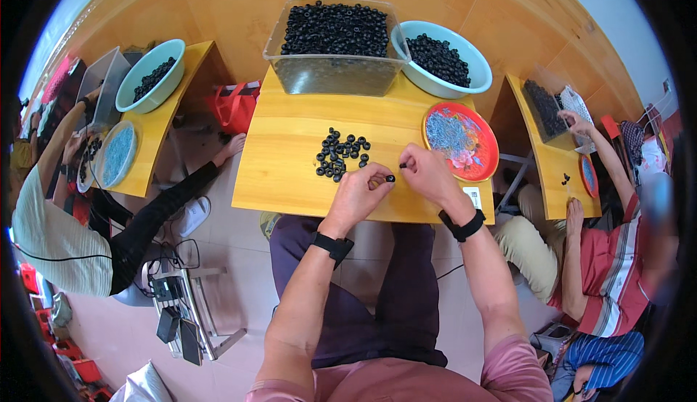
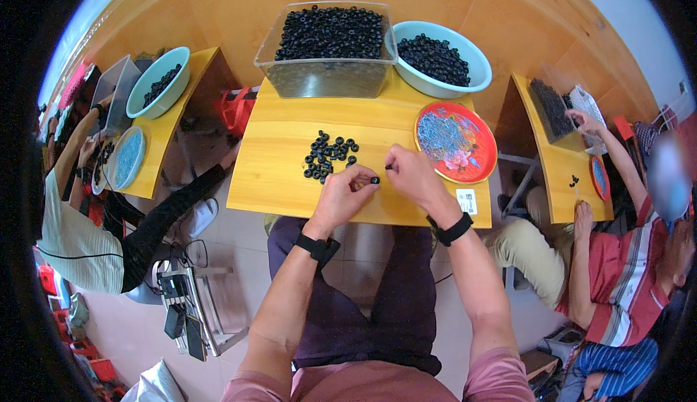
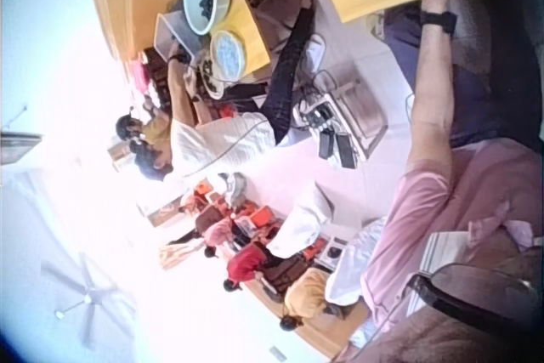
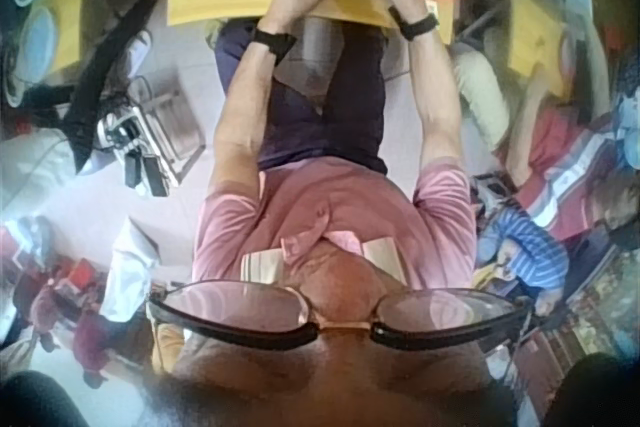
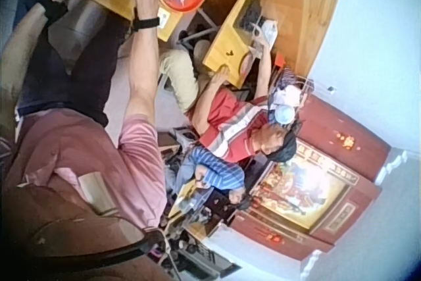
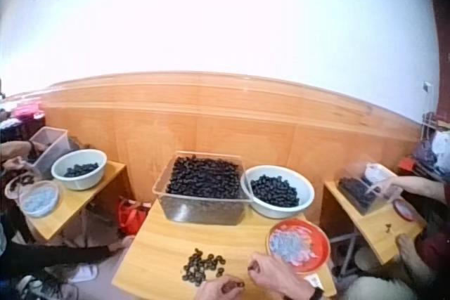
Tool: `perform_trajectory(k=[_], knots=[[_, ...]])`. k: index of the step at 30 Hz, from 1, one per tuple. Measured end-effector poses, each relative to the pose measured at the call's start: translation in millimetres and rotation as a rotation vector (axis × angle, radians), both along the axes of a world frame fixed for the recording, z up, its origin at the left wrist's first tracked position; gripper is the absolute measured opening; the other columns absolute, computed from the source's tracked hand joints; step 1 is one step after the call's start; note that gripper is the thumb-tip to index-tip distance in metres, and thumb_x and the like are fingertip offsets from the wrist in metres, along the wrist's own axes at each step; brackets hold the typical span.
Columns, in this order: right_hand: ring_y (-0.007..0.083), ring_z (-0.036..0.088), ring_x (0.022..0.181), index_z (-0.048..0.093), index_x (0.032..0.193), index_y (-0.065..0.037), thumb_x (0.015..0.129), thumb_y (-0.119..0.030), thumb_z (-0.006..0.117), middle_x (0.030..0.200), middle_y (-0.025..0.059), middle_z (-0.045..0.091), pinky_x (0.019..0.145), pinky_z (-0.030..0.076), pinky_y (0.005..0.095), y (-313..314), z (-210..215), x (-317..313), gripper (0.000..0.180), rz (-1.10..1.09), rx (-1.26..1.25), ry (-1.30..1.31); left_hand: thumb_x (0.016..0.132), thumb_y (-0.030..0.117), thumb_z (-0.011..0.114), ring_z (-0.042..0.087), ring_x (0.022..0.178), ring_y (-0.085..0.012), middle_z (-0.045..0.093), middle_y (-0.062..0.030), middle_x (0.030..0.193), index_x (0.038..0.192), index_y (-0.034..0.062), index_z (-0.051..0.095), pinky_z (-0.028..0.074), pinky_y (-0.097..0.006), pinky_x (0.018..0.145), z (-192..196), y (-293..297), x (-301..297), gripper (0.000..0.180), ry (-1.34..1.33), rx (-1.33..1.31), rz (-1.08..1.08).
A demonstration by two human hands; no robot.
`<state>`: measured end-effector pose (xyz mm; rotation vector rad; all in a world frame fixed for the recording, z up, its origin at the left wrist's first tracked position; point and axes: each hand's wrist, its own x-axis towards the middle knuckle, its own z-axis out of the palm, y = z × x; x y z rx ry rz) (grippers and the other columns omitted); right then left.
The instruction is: Sorting black rubber gaskets into groups on a table.
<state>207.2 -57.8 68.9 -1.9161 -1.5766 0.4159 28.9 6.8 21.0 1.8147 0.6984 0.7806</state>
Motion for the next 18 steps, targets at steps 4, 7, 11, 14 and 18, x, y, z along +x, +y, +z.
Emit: perform_trajectory(k=[4, 7, 11, 14, 18], knots=[[0.0326, 0.068, 0.074, 0.063, 0.090, 0.001, 0.081, -0.002, 0.064, 0.079, 0.0180, 0.067, 0.067, 0.052, 0.0408, -9, -16, -7, 0.009, 0.103, 0.037, 0.007, 0.086, 0.011, 0.077, 0.062, 0.068, -0.0059, 0.074, -0.0063, 0.085, 0.102, 0.0005, 0.070, 0.052, -0.023, 0.065, -1, -1, 1, 0.021, 0.009, -0.019, -0.005], [0.0251, 0.067, 0.072, 0.065, 0.093, 0.002, 0.083, -0.001, 0.065, 0.078, 0.0157, 0.068, 0.065, 0.052, 0.0348, -13, -13, -12, 0.011, 0.113, 0.070, 0.025, 0.087, 0.010, 0.077, 0.061, 0.070, -0.0043, 0.073, -0.0042, 0.084, 0.102, 0.0000, 0.069, 0.051, -0.023, 0.065, 0, -2, 1, 0.020, 0.017, -0.070, -0.015], [0.0380, 0.068, 0.083, 0.068, 0.098, 0.002, 0.081, -0.002, 0.063, 0.087, 0.0220, 0.068, 0.073, 0.053, 0.0439, -18, -16, -11, 0.018, 0.084, 0.064, 0.190, 0.087, 0.010, 0.077, 0.060, 0.072, -0.0040, 0.072, -0.0024, 0.084, 0.102, -0.0002, 0.069, 0.050, -0.022, 0.066, 3, -2, 1, 0.020, 0.039, -0.104, -0.009], [0.0326, 0.069, 0.081, 0.070, 0.100, 0.001, 0.082, -0.003, 0.064, 0.088, 0.0212, 0.070, 0.071, 0.053, 0.0411, -22, -16, -13, 0.019, 0.022, -0.002, 0.274, 0.087, 0.009, 0.077, 0.060, 0.073, -0.0047, 0.071, -0.0023, 0.083, 0.101, -0.0005, 0.069, 0.050, -0.023, 0.068, 0, -2, 0, 0.019, 0.019, -0.097, -0.009], [0.0268, 0.070, 0.078, 0.070, 0.100, 0.001, 0.083, -0.003, 0.065, 0.088, 0.0184, 0.071, 0.069, 0.054, 0.0368, -24, -29, -15, 0.018, 0.008, 0.084, 0.375, 0.087, 0.008, 0.077, 0.060, 0.073, -0.0055, 0.069, -0.0014, 0.081, 0.100, -0.0006, 0.069, 0.050, -0.023, 0.069, -2, -2, 1, 0.018, 0.003, -0.066, -0.016]])
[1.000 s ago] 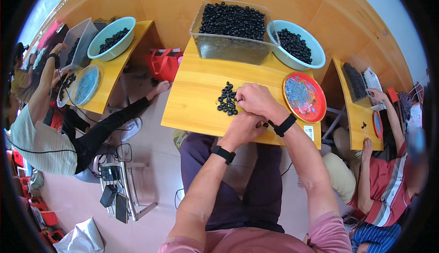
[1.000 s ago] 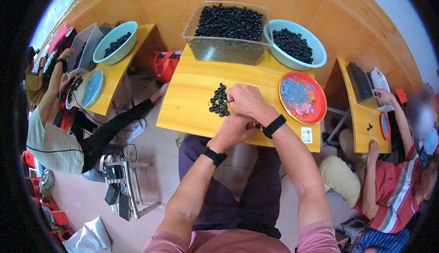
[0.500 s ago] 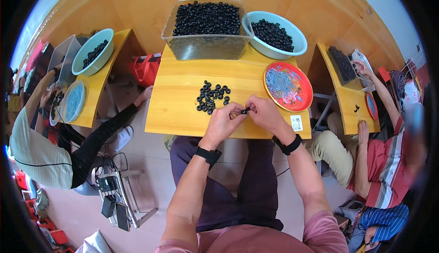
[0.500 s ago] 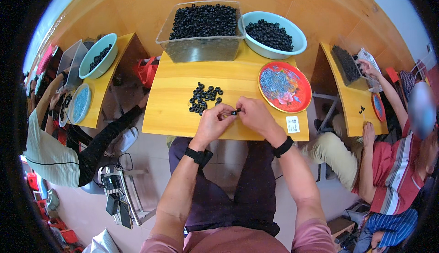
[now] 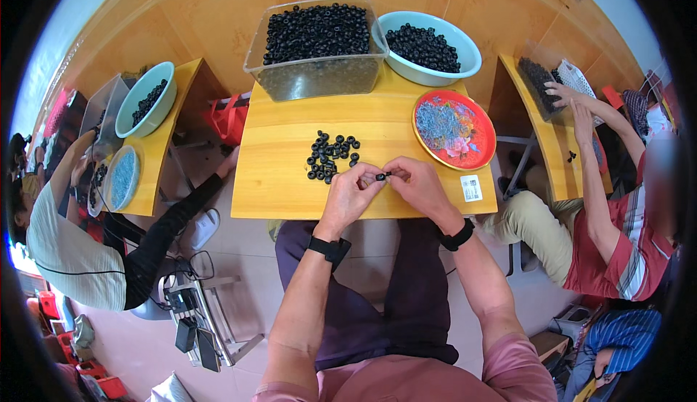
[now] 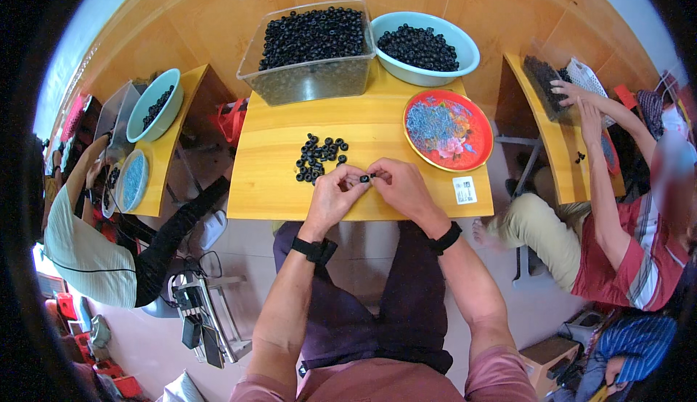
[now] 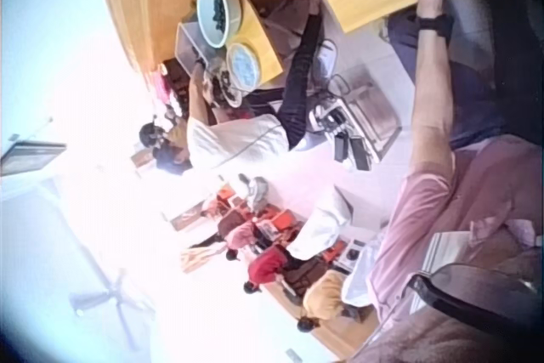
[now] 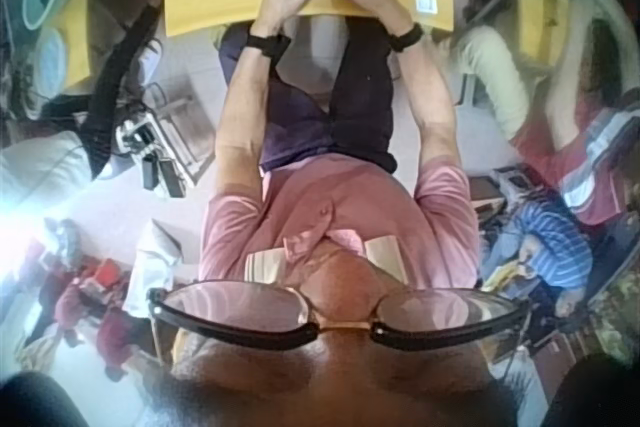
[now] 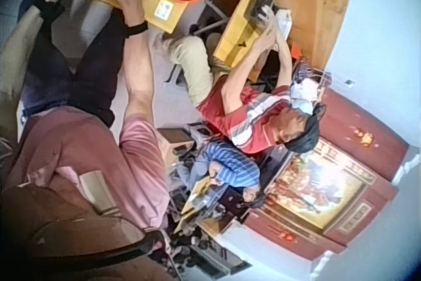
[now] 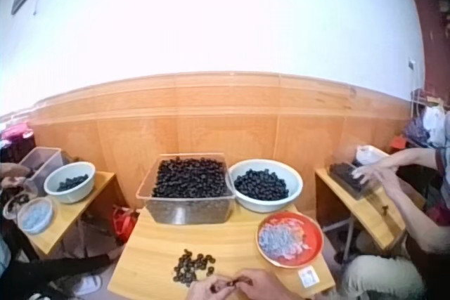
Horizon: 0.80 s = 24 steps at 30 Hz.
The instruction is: Sorting black rubber gaskets into groups on a table.
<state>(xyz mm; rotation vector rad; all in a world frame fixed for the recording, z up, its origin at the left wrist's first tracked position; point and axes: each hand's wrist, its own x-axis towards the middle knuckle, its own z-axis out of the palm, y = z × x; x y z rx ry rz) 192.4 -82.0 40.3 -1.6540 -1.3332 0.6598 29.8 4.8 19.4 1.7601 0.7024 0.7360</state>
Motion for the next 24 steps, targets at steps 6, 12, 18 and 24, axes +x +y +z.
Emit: perform_trajectory(k=[6, 12, 18, 24], knots=[[0.0113, 0.065, 0.078, 0.069, 0.103, 0.002, 0.086, -0.002, 0.068, 0.088, 0.0063, 0.070, 0.070, 0.051, 0.0254, -5, -13, -1, 0.018, -0.125, 0.074, 0.012, 0.086, 0.006, 0.077, 0.059, 0.071, -0.0061, 0.067, -0.0013, 0.078, 0.099, -0.0012, 0.070, 0.050, -0.024, 0.067, 3, -2, 1, 0.017, -0.015, 0.019, 0.006], [0.0238, 0.071, 0.082, 0.069, 0.101, 0.001, 0.085, -0.003, 0.068, 0.090, 0.0156, 0.071, 0.072, 0.055, 0.0346, -12, -9, 2, 0.016, -0.104, 0.050, 0.078, 0.085, 0.005, 0.076, 0.059, 0.068, -0.0078, 0.067, -0.0033, 0.076, 0.100, -0.0024, 0.071, 0.050, -0.025, 0.065, 2, -2, 2, 0.018, -0.002, 0.087, 0.008], [0.0345, 0.070, 0.085, 0.069, 0.097, 0.001, 0.087, -0.003, 0.066, 0.092, 0.0183, 0.070, 0.073, 0.055, 0.0396, -14, 2, -6, 0.012, -0.129, 0.167, -0.121, 0.084, 0.006, 0.077, 0.061, 0.068, -0.0093, 0.069, -0.0057, 0.077, 0.103, -0.0015, 0.072, 0.051, -0.026, 0.065, -2, 0, 1, 0.021, -0.013, 0.146, 0.011], [0.0301, 0.071, 0.082, 0.071, 0.097, 0.001, 0.085, -0.001, 0.068, 0.091, 0.0159, 0.071, 0.071, 0.055, 0.0358, -13, 5, -7, 0.012, -0.057, 0.235, -0.349, 0.085, 0.007, 0.077, 0.061, 0.069, -0.0096, 0.069, -0.0061, 0.078, 0.104, -0.0004, 0.073, 0.051, -0.026, 0.065, -2, 0, 2, 0.021, 0.000, 0.151, 0.005]])
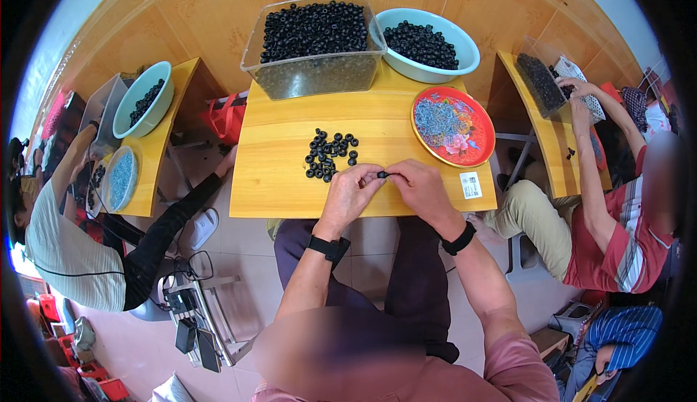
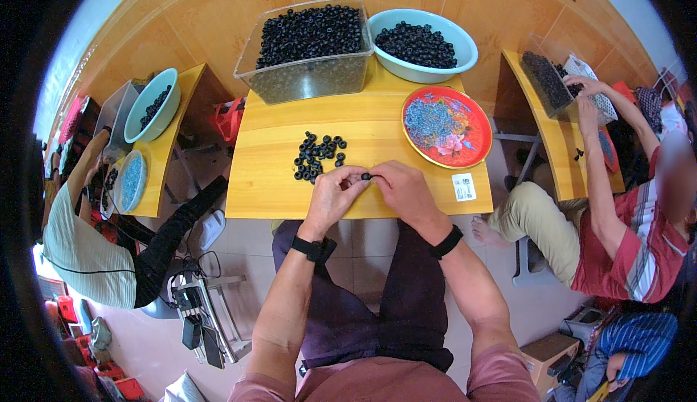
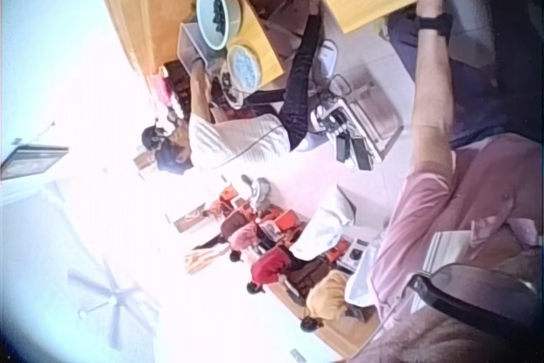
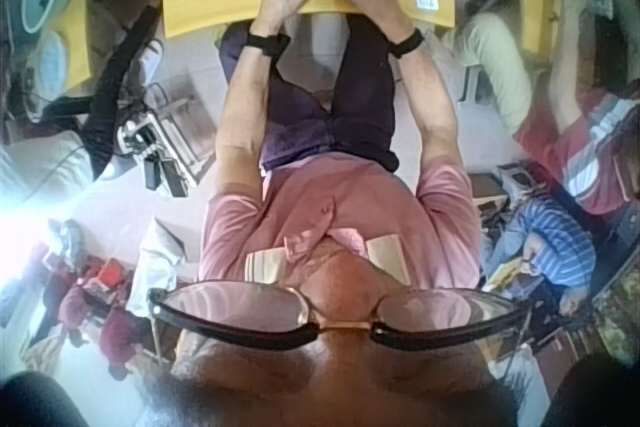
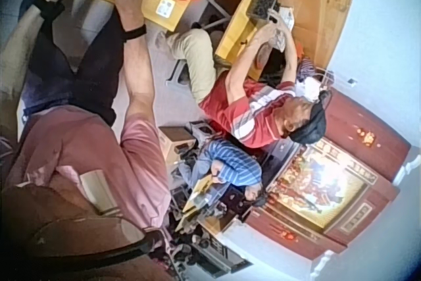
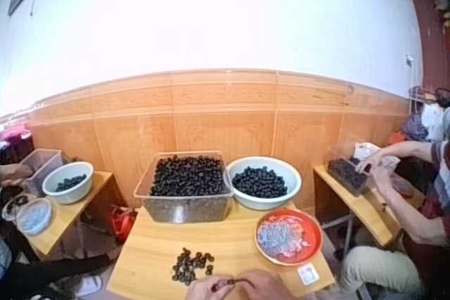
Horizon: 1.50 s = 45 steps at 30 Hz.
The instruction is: Sorting black rubber gaskets into groups on a table.
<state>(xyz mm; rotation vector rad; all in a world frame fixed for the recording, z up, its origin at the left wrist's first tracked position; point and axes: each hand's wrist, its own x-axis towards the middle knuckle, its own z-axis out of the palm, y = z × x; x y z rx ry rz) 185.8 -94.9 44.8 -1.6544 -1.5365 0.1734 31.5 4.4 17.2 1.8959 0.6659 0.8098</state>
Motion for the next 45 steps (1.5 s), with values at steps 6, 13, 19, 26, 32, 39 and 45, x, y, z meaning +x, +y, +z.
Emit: perform_trajectory(k=[6, 13, 19, 26, 32, 39, 45], knots=[[0.0308, 0.071, 0.082, 0.071, 0.099, 0.001, 0.086, -0.001, 0.067, 0.090, 0.0160, 0.071, 0.071, 0.055, 0.0355, 1, 0, -1, 0.014, 0.024, 0.001, -0.013, 0.086, 0.009, 0.078, 0.063, 0.072, -0.0092, 0.071, -0.0064, 0.082, 0.104, -0.0002, 0.073, 0.052, -0.026, 0.067, 1, 1, -1, 0.021, 0.019, -0.042, -0.007], [0.0355, 0.069, 0.081, 0.071, 0.095, 0.000, 0.086, -0.003, 0.065, 0.087, 0.0176, 0.071, 0.071, 0.055, 0.0400, 3, 4, -5, 0.010, -0.056, -0.038, 0.138, 0.090, 0.011, 0.075, 0.068, 0.074, -0.0149, 0.074, -0.0116, 0.085, 0.105, -0.0002, 0.068, 0.054, -0.029, 0.069, 2, -1, -1, 0.021, -0.036, -0.118, 0.007], [0.0345, 0.070, 0.081, 0.072, 0.094, -0.001, 0.086, -0.005, 0.067, 0.086, 0.0174, 0.071, 0.069, 0.054, 0.0400, 7, 5, -5, 0.010, -0.028, -0.023, 0.089, 0.091, 0.010, 0.073, 0.071, 0.079, -0.0162, 0.074, -0.0142, 0.088, 0.103, -0.0018, 0.064, 0.054, -0.030, 0.070, 2, 2, -3, 0.020, 0.017, -0.162, -0.047], [0.0357, 0.071, 0.075, 0.074, 0.093, -0.001, 0.087, -0.007, 0.066, 0.081, 0.0198, 0.071, 0.065, 0.055, 0.0396, 14, 1, 0, 0.012, -0.046, -0.127, 0.194, 0.091, 0.009, 0.072, 0.063, 0.074, -0.0094, 0.073, -0.0096, 0.081, 0.099, -0.0021, 0.062, 0.052, -0.028, 0.070, 7, 0, -4, 0.017, 0.039, -0.168, -0.042], [0.0375, 0.070, 0.079, 0.074, 0.098, -0.001, 0.088, -0.006, 0.065, 0.083, 0.0208, 0.070, 0.068, 0.055, 0.0423, 18, -3, -14, 0.014, -0.072, -0.040, 0.077, 0.092, 0.011, 0.072, 0.070, 0.074, -0.0168, 0.073, -0.0156, 0.081, 0.102, -0.0026, 0.061, 0.053, -0.032, 0.069, 3, 2, -3, 0.020, 0.033, -0.193, 0.018], [0.0362, 0.071, 0.081, 0.073, 0.098, 0.000, 0.087, -0.006, 0.066, 0.088, 0.0206, 0.071, 0.070, 0.056, 0.0423, 13, -5, -13, 0.014, -0.078, 0.016, 0.028, 0.090, 0.014, 0.074, 0.068, 0.068, -0.0261, 0.071, -0.0159, 0.080, 0.106, 0.0012, 0.061, 0.053, -0.035, 0.065, 2, -1, -3, 0.025, 0.061, -0.058, 0.033], [0.0099, 0.065, 0.075, 0.064, 0.101, 0.003, 0.087, 0.000, 0.070, 0.084, 0.0070, 0.071, 0.066, 0.052, 0.0258, 21, -13, 1, 0.016, -0.045, -0.178, 0.487, 0.090, 0.017, 0.075, 0.067, 0.066, -0.0274, 0.068, -0.0134, 0.077, 0.114, 0.0047, 0.060, 0.053, -0.037, 0.064, 5, -7, 0, 0.031, 0.055, 0.006, 0.004]])
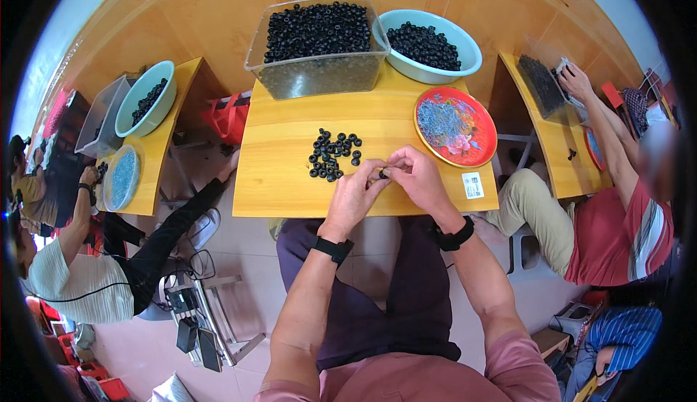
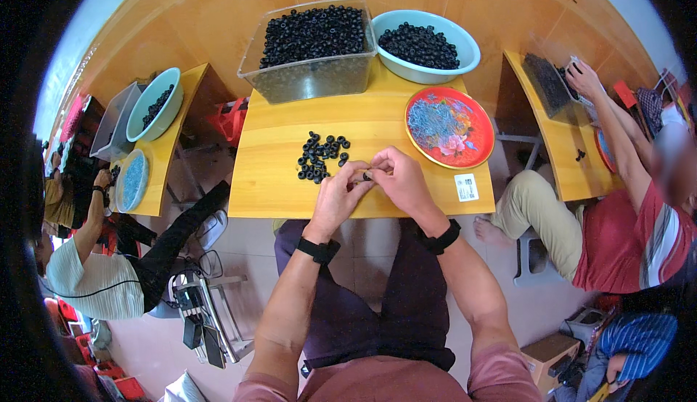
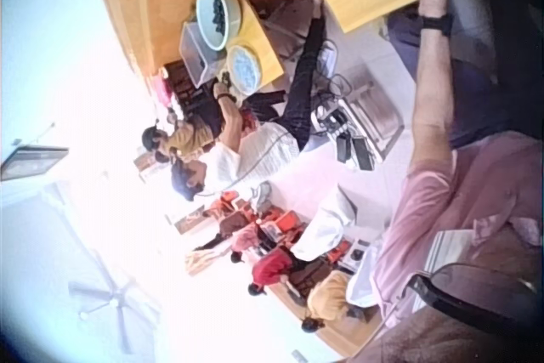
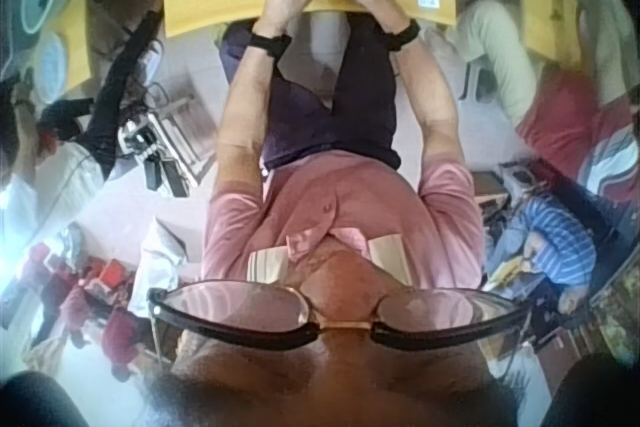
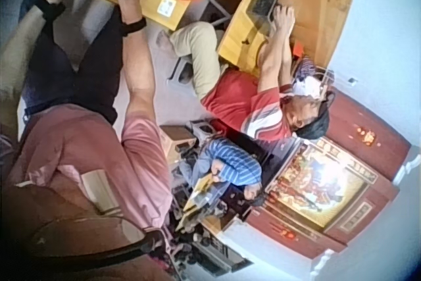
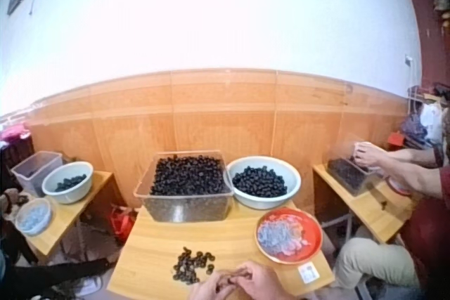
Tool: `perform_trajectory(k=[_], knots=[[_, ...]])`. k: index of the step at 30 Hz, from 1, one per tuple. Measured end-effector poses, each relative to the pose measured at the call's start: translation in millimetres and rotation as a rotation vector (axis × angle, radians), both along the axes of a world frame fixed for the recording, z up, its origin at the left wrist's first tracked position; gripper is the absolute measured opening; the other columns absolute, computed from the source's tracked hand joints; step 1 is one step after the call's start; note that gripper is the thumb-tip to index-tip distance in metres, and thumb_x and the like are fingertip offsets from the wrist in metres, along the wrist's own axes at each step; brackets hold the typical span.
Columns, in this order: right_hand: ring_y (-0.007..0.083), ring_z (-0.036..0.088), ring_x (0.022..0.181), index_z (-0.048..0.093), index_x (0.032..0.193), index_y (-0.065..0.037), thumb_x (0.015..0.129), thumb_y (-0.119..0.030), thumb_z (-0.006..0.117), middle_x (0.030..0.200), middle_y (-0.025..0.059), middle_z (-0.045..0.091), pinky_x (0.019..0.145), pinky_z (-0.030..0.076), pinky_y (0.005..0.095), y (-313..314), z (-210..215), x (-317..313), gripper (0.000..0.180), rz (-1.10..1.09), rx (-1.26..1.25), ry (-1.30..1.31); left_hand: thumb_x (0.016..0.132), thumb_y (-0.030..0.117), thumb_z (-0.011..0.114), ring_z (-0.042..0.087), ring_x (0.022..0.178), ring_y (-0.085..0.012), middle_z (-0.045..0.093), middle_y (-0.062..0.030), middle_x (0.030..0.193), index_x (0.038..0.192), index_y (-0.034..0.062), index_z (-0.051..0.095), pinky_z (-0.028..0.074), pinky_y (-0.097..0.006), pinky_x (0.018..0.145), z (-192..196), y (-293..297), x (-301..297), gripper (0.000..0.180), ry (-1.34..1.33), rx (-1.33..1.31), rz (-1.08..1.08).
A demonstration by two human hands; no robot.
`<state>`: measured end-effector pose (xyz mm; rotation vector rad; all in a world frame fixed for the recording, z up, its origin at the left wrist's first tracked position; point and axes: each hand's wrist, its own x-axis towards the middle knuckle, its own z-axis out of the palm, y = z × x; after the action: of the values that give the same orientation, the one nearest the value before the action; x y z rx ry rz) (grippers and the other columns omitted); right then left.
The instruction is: Sorting black rubber gaskets into groups on a table.
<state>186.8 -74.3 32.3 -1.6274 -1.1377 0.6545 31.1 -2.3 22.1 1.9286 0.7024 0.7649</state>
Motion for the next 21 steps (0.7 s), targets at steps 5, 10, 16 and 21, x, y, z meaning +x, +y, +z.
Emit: perform_trajectory(k=[5, 10, 16, 21], knots=[[0.0073, 0.060, 0.072, 0.062, 0.097, -0.002, 0.087, 0.000, 0.072, 0.082, 0.0008, 0.065, 0.065, 0.049, 0.0239, -3, -2, 11, 0.014, 0.137, -0.111, 0.350, 0.089, 0.014, 0.074, 0.064, 0.066, -0.0290, 0.066, -0.0128, 0.075, 0.114, 0.0048, 0.060, 0.053, -0.038, 0.063, 2, 4, 1, 0.030, 0.013, 0.032, -0.010], [0.0072, 0.060, 0.075, 0.063, 0.093, -0.002, 0.085, -0.002, 0.073, 0.083, 0.0007, 0.065, 0.067, 0.050, 0.0246, -7, -12, 13, 0.013, 0.144, -0.061, 0.272, 0.086, 0.014, 0.074, 0.062, 0.071, -0.0320, 0.059, -0.0138, 0.074, 0.112, 0.0050, 0.061, 0.050, -0.042, 0.065, 3, 3, 0, 0.030, 0.079, 0.145, -0.067], [0.0060, 0.059, 0.072, 0.065, 0.089, -0.001, 0.085, -0.006, 0.071, 0.079, -0.0001, 0.065, 0.066, 0.050, 0.0242, -11, -16, 6, 0.009, 0.151, -0.056, 0.245, 0.086, 0.013, 0.075, 0.063, 0.070, -0.0298, 0.062, -0.0144, 0.076, 0.110, 0.0024, 0.064, 0.052, -0.039, 0.066, -2, -2, -3, 0.029, 0.106, 0.148, -0.051], [0.0058, 0.060, 0.073, 0.066, 0.089, 0.000, 0.085, -0.006, 0.071, 0.080, 0.0002, 0.067, 0.067, 0.050, 0.0238, -9, -20, 6, 0.009, 0.146, -0.047, 0.262, 0.088, 0.014, 0.073, 0.064, 0.076, -0.0357, 0.063, -0.0168, 0.080, 0.105, 0.0014, 0.061, 0.051, -0.044, 0.069, 1, -2, -2, 0.025, 0.125, 0.121, -0.050]])
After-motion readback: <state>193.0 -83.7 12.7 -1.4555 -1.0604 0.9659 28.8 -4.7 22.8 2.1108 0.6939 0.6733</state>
